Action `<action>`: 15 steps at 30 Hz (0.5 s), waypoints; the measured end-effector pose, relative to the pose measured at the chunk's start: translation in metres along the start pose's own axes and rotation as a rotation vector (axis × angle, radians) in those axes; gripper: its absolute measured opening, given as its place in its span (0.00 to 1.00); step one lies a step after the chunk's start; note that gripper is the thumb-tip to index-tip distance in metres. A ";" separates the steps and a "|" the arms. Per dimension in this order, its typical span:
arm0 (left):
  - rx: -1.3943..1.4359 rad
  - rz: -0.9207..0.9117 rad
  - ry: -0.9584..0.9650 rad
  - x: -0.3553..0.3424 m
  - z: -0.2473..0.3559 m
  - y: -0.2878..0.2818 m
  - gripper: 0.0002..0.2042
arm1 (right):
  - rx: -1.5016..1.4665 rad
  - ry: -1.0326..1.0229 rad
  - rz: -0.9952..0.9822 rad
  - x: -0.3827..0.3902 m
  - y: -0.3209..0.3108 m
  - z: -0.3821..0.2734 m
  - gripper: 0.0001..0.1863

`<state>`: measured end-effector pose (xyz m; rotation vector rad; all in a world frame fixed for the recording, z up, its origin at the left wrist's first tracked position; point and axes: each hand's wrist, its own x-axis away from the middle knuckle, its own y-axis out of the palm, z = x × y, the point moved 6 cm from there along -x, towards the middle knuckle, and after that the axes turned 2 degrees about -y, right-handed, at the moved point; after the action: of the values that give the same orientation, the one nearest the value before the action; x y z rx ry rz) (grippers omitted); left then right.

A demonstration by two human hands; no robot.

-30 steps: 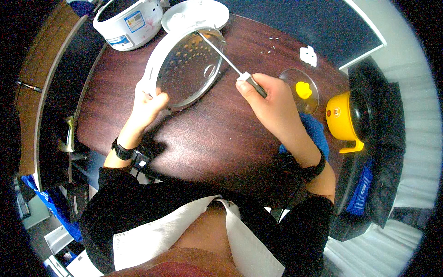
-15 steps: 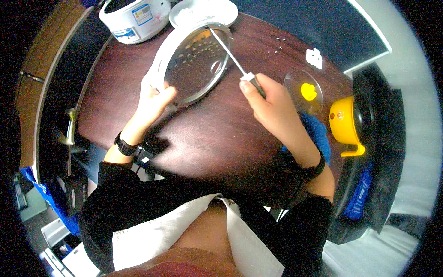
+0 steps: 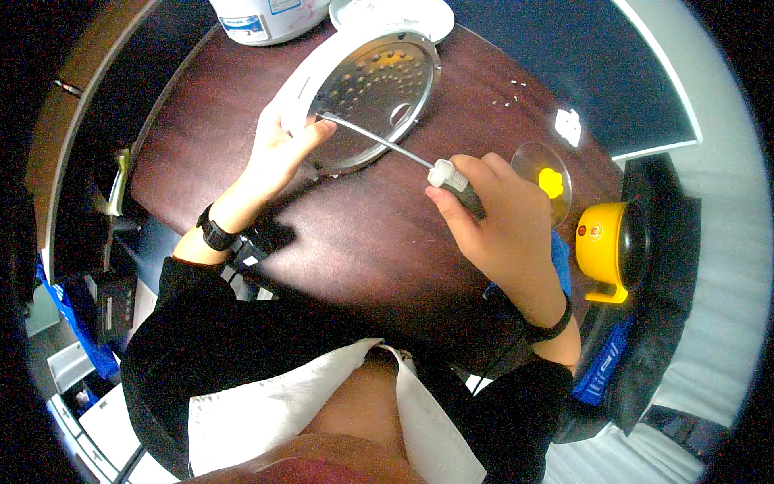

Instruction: The person uses a screwdriver to remove screws from a white circular appliance part, likely a steamer tray or lid, and then uses the screwdriver to pry and separate a clear plastic insert from the white frame.

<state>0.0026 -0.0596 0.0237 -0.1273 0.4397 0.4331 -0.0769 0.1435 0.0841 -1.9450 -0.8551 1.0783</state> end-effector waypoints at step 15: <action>-0.053 -0.033 -0.134 0.005 -0.001 0.002 0.31 | 0.057 -0.027 0.037 0.001 -0.002 -0.005 0.13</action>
<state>0.0053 -0.0562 0.0209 -0.1556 0.2941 0.4185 -0.0723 0.1443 0.0873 -1.9099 -0.7973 1.1415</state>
